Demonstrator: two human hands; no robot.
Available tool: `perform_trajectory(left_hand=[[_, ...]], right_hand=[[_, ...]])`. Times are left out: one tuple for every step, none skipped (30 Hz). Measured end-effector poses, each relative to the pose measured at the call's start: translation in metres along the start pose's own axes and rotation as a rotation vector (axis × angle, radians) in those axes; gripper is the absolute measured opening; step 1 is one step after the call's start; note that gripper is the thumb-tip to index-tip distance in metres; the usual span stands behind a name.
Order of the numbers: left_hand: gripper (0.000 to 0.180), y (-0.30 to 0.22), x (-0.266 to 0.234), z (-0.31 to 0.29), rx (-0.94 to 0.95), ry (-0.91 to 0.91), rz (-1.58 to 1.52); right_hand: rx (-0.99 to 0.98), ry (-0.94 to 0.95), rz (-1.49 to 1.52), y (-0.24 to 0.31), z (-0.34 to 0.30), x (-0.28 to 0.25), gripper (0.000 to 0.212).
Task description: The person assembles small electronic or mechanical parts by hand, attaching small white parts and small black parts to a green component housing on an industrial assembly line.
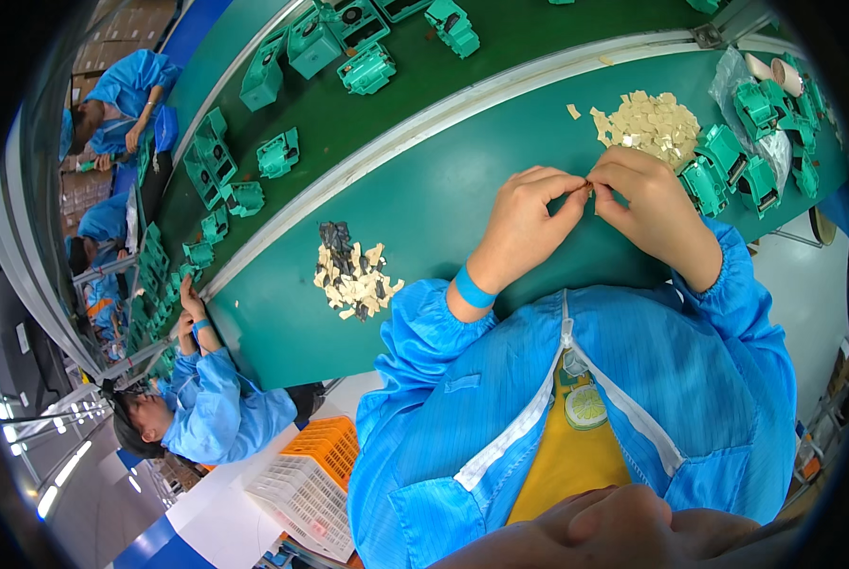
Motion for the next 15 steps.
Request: perform_trajectory(left_hand=[[0.016, 0.001, 0.0, 0.0, -0.02, 0.004, -0.011], [0.016, 0.001, 0.0, 0.0, -0.02, 0.002, -0.012], [0.016, 0.001, -0.001, 0.0, -0.024, -0.003, -0.022], [0.016, 0.002, -0.002, -0.001, -0.03, -0.009, -0.031], [0.016, 0.002, -0.003, -0.001, -0.031, -0.013, -0.031], [0.016, 0.002, -0.003, 0.0, -0.026, -0.011, -0.034], [0.016, 0.003, -0.004, 0.0, -0.021, -0.008, -0.037], [0.016, 0.004, -0.005, -0.001, -0.021, -0.012, -0.036], [0.015, 0.006, -0.007, -0.002, 0.017, -0.052, 0.022], [0.015, 0.006, -0.009, -0.002, 0.056, -0.091, 0.078], [0.015, 0.008, -0.01, -0.003, 0.06, -0.097, 0.08], [0.015, 0.005, -0.012, -0.003, 0.146, -0.149, 0.249], [0.016, 0.002, -0.013, -0.004, 0.231, -0.201, 0.417], [0.016, 0.004, -0.013, -0.005, 0.233, -0.21, 0.42], [0.018, 0.003, -0.013, -0.006, 0.274, -0.249, 0.496]], right_hand=[[-0.007, 0.012, -0.024, 0.0, 0.001, 0.001, 0.011], [-0.008, 0.014, -0.025, 0.0, 0.002, 0.001, 0.011], [-0.015, 0.009, -0.016, 0.001, 0.003, 0.0, 0.01], [-0.021, 0.005, -0.005, 0.002, 0.004, 0.0, 0.01], [-0.024, 0.008, -0.005, 0.002, 0.005, -0.001, 0.01], [0.039, 0.021, 0.045, -0.002, 0.007, -0.002, 0.009], [0.101, 0.033, 0.094, -0.007, 0.009, -0.002, 0.009], [0.097, 0.034, 0.094, -0.011, 0.012, -0.002, 0.009], [0.175, -0.086, 0.055, -0.022, 0.016, -0.007, 0.009], [0.254, -0.209, 0.014, -0.032, 0.018, -0.013, 0.009], [0.256, -0.226, -0.096, -0.042, 0.019, -0.015, 0.009], [0.248, -0.227, -0.097, -0.053, 0.019, -0.015, 0.009], [0.258, -0.208, -0.238, -0.066, 0.016, -0.013, 0.009], [0.266, -0.189, -0.378, -0.074, 0.013, -0.01, 0.01], [0.271, -0.196, -0.377, -0.078, 0.01, -0.01, 0.014]])
Point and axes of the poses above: each hand's wrist, its own z-axis towards the middle knuckle, its own x-axis out of the palm, y = z × x, the point moved 4 cm from there along z, towards the middle knuckle, and after that the axes turned 3 degrees about -y, right-handed, at the moved point
